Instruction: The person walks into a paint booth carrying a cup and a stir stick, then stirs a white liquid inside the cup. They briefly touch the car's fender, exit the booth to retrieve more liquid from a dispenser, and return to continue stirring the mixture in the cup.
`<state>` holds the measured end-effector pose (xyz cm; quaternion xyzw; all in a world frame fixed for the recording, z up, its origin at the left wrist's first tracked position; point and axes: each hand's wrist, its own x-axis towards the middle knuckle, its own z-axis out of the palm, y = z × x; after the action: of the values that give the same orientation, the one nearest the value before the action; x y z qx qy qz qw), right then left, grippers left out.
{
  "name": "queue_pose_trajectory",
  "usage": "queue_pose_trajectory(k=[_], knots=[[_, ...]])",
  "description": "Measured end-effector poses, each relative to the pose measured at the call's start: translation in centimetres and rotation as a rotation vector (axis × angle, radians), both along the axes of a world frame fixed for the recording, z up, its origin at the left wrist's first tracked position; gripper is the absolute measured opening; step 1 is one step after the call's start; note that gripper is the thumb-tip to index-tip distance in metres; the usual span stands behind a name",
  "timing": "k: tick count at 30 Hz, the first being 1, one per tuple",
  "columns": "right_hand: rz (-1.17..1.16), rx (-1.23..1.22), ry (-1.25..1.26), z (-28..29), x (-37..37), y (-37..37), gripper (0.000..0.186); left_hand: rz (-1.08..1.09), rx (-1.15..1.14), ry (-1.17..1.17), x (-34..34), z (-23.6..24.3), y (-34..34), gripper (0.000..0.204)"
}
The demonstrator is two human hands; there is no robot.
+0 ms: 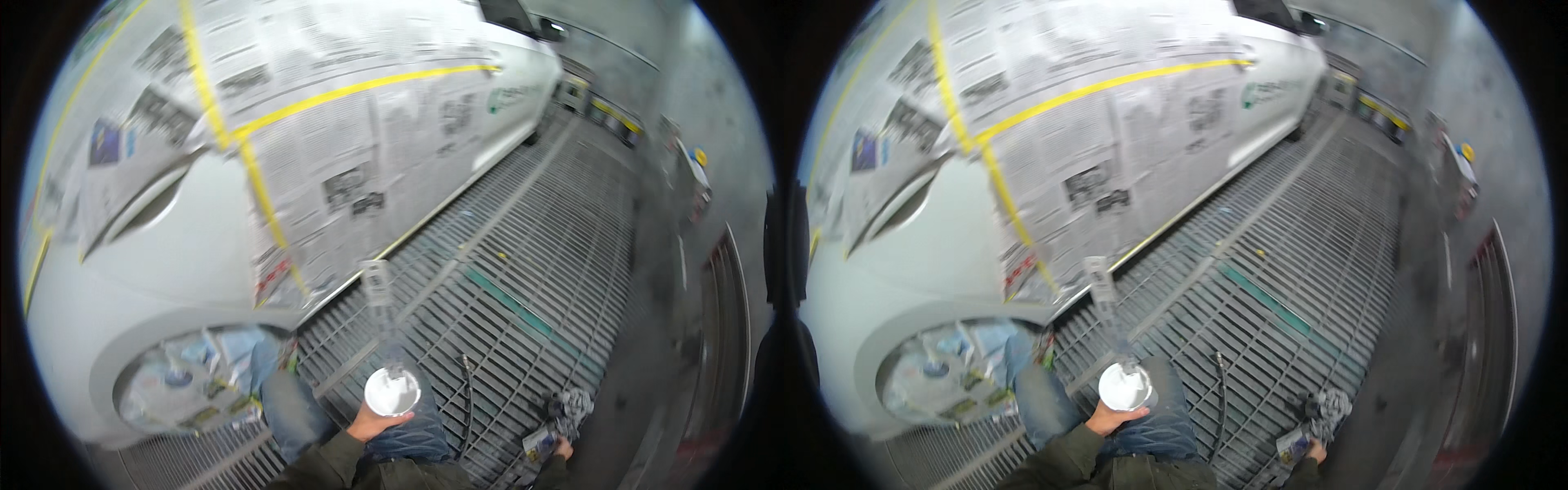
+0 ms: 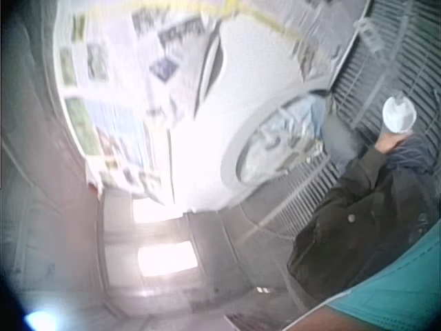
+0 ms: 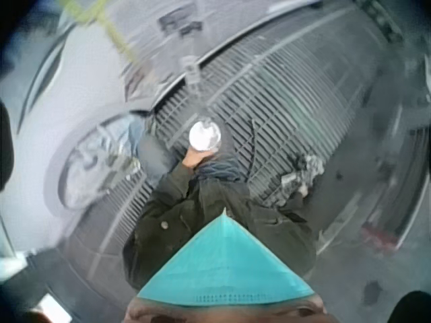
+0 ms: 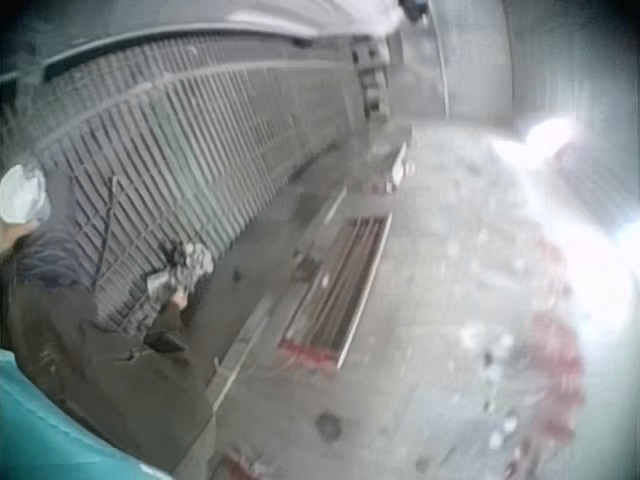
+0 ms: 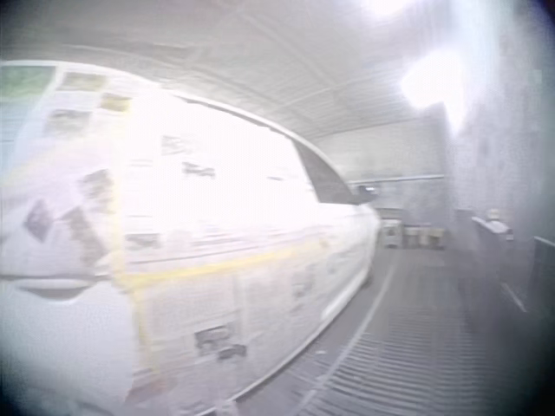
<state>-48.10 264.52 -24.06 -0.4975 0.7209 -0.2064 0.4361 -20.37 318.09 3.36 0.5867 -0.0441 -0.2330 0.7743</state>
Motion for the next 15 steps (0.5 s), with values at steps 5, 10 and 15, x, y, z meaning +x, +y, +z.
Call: queue_pose_trajectory(k=[5, 10, 15], knots=[[0.425, -0.255, -0.113, 9.2, 1.9, 9.6, 0.060, -0.064, 0.026, 0.003, 0.7, -0.3, 0.4, 0.083], [1.058, -0.320, 0.537, 12.0, 6.6, 11.1, 0.057, -0.075, 0.002, -0.050, 0.7, -1.2, 1.4, 0.080], [1.160, -0.100, 0.723, 14.4, 9.6, 15.2, 0.057, 0.004, 0.029, -0.092, 0.5, -2.2, 3.2, 0.074]])
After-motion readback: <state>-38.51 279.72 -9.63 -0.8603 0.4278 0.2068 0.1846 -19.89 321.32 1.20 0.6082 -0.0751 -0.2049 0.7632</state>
